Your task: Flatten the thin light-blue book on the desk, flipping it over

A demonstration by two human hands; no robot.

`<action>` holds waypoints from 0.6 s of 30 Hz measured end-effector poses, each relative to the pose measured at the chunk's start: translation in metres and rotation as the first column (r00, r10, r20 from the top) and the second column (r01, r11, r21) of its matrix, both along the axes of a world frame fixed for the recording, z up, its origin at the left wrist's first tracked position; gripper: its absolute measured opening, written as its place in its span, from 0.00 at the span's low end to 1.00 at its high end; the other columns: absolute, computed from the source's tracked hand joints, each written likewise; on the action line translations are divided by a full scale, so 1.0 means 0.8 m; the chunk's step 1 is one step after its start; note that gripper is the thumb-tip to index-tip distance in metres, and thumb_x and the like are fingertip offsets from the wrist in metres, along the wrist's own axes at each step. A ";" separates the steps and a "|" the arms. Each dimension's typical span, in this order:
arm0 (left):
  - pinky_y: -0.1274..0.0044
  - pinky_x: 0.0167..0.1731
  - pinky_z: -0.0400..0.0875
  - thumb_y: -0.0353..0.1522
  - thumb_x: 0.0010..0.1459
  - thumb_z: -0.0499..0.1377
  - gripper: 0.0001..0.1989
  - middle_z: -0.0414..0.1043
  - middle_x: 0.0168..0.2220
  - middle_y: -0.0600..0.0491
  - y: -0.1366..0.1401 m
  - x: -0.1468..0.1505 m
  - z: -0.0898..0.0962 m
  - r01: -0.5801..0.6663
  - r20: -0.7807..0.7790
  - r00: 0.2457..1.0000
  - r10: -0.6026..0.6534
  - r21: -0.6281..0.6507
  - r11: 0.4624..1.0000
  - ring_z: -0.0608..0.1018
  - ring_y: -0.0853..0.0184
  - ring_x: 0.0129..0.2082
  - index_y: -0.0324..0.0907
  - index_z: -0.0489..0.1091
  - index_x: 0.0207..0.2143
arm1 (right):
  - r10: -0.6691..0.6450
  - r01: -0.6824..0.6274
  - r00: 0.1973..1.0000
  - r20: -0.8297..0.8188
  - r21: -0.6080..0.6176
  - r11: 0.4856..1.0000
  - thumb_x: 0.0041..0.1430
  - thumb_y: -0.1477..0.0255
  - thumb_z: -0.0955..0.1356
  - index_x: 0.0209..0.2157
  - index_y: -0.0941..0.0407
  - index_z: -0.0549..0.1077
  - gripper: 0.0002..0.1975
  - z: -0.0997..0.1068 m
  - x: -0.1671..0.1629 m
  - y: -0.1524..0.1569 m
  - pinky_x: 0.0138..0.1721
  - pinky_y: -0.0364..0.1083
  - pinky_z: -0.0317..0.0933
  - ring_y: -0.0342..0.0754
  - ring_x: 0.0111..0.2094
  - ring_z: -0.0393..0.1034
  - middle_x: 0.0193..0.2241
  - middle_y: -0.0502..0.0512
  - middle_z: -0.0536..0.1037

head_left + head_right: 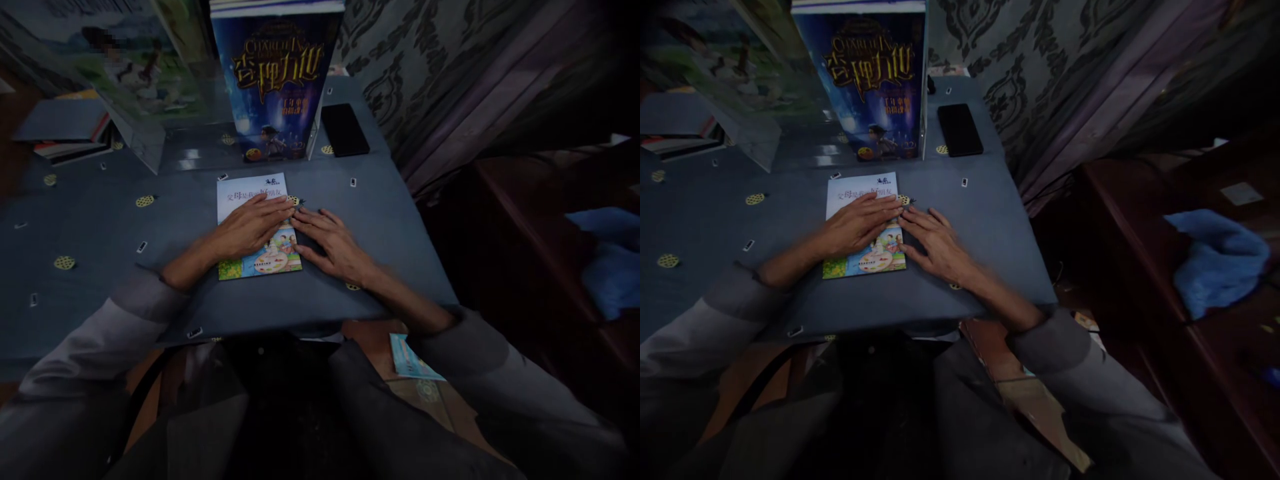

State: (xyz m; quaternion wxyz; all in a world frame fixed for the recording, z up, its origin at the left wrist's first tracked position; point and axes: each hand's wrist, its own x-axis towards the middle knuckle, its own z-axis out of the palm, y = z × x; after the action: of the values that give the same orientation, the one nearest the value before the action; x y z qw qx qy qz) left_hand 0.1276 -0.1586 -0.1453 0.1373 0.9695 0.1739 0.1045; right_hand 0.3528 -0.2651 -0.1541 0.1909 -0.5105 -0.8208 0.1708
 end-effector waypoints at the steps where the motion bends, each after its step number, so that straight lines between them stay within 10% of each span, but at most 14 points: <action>1: 0.57 0.68 0.53 0.35 0.73 0.44 0.23 0.63 0.67 0.47 -0.006 -0.001 0.001 0.000 -0.002 1.000 0.000 -0.001 1.000 0.62 0.61 0.70 0.43 0.61 0.66 | 0.005 -0.005 1.000 -0.002 0.001 1.000 0.71 0.58 0.59 0.67 0.54 0.63 0.28 0.000 0.000 -0.006 0.69 0.66 0.44 0.58 0.70 0.54 0.68 0.60 0.64; 18: 0.62 0.71 0.49 0.36 0.74 0.41 0.24 0.59 0.69 0.48 -0.116 -0.017 0.018 0.008 -0.146 0.989 0.008 0.106 0.994 0.59 0.64 0.71 0.39 0.60 0.67 | 0.084 -0.090 0.996 0.037 0.214 0.973 0.72 0.68 0.62 0.60 0.51 0.72 0.18 -0.007 0.009 -0.083 0.65 0.65 0.57 0.55 0.67 0.61 0.62 0.60 0.73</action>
State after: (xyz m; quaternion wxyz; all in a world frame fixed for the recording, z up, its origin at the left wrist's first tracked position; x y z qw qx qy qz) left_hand 0.1139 -0.2515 -0.1309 0.0726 0.9805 0.1776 0.0425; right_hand 0.3602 -0.3318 -0.1599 0.2262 -0.4527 -0.8586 0.0820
